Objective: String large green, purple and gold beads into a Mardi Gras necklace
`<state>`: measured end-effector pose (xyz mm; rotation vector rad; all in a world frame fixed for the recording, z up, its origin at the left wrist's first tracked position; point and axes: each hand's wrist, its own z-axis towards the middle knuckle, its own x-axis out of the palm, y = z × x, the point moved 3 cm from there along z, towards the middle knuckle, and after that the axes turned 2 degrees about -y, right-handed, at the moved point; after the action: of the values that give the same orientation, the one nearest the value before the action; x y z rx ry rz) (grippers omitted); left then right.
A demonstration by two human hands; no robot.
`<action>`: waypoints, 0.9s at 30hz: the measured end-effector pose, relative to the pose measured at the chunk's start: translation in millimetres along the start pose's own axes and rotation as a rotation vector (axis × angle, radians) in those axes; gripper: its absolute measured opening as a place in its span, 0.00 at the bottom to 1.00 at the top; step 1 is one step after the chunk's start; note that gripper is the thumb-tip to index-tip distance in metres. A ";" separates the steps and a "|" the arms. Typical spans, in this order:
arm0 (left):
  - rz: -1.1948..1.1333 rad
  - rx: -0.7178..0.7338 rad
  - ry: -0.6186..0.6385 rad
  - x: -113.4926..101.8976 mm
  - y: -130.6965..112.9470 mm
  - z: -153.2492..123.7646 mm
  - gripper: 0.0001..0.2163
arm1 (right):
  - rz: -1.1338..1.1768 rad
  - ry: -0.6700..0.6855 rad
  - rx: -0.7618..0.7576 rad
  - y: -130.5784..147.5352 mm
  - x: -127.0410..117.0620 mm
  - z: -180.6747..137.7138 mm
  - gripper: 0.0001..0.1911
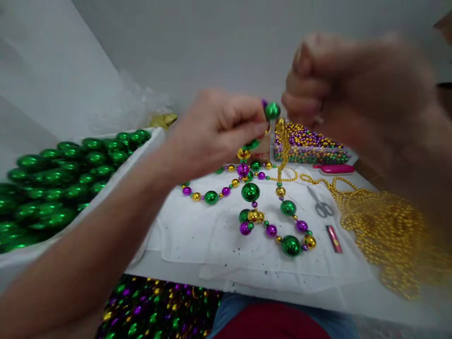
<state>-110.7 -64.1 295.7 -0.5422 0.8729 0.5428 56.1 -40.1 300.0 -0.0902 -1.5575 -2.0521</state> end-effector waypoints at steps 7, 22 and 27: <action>-0.236 -0.061 0.071 35.9 13.2 -12.1 0.10 | -0.068 0.106 0.150 -28.7 -11.2 -20.0 0.28; -0.453 -0.308 0.307 52.2 20.0 -58.2 0.15 | 0.353 0.220 0.238 -78.0 -11.3 -40.6 0.13; -0.546 -0.340 0.542 109.4 -1.0 -123.9 0.16 | 0.475 0.135 0.491 -152.6 -26.4 -108.1 0.14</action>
<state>-121.4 -120.3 140.6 -1.2314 1.0910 0.0291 36.9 -101.6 122.4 -0.1195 -1.7117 -1.2573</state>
